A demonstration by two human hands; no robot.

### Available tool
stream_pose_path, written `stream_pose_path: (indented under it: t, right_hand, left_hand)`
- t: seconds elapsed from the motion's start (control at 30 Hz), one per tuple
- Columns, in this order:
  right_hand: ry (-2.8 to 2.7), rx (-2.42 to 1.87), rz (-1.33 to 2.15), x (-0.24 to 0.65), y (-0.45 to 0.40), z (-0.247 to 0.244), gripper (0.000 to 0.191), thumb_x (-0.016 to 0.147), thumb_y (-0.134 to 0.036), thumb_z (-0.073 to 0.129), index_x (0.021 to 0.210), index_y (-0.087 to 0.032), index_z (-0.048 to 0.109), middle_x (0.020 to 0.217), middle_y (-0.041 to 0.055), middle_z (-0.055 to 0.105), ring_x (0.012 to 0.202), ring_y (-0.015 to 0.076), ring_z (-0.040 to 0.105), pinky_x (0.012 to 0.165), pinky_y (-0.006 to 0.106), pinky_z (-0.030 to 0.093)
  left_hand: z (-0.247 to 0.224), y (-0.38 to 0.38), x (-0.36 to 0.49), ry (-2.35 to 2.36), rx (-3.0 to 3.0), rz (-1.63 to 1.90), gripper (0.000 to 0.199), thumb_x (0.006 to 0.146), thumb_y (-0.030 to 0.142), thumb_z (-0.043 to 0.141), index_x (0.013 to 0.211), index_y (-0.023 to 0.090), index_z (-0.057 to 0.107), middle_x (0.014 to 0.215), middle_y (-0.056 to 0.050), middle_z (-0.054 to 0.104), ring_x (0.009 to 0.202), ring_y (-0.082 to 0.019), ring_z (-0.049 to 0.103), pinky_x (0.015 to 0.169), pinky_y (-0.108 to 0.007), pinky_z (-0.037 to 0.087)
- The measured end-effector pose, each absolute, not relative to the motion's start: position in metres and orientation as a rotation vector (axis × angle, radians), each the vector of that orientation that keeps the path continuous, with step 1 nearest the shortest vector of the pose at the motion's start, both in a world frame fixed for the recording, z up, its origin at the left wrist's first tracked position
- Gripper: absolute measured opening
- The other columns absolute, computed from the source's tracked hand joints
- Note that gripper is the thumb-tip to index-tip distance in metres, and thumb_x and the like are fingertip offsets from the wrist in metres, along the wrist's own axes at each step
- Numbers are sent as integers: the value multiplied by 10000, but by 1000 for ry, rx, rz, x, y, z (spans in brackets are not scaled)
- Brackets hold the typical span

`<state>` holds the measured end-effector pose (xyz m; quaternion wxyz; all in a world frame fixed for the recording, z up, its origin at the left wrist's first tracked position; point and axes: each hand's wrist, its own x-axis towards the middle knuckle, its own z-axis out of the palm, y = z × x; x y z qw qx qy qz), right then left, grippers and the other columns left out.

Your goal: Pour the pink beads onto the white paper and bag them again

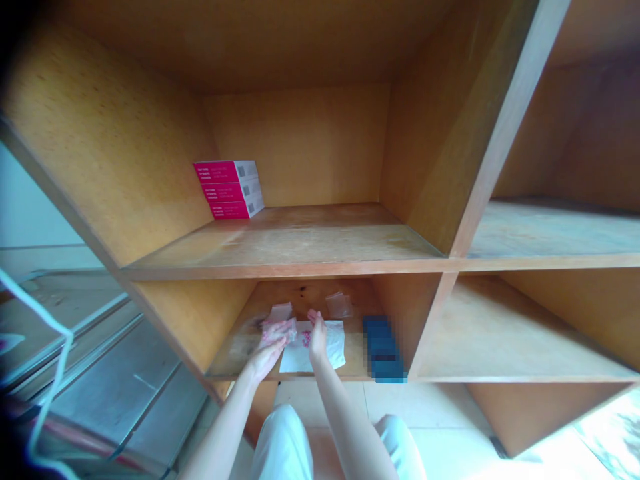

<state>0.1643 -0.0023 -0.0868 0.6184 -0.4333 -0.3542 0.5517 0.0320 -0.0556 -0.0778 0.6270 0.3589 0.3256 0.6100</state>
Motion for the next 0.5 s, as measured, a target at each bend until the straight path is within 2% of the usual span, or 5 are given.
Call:
stream_pose_path:
  t: [0.2,0.5]
  right_hand:
    - [-922,-1005,1379,162,-1,-92,609,808,-579,204,1118,-174,537,1204,91,531,1116,201,474,857,317,397]
    - [-1022,-1043,1396,163,-1,-95,636,819,-580,187,1139,-155,536,1173,101,553,1095,202,494,886,306,385]
  left_hand:
    - [-76,-54,32,775,836,1376,425,629,125,699,1022,189,551,1161,-90,561,1030,-197,541,917,-345,361]
    - [-71,-48,40,911,986,1319,425,595,159,718,993,166,568,1052,-81,608,982,-196,557,932,-368,353]
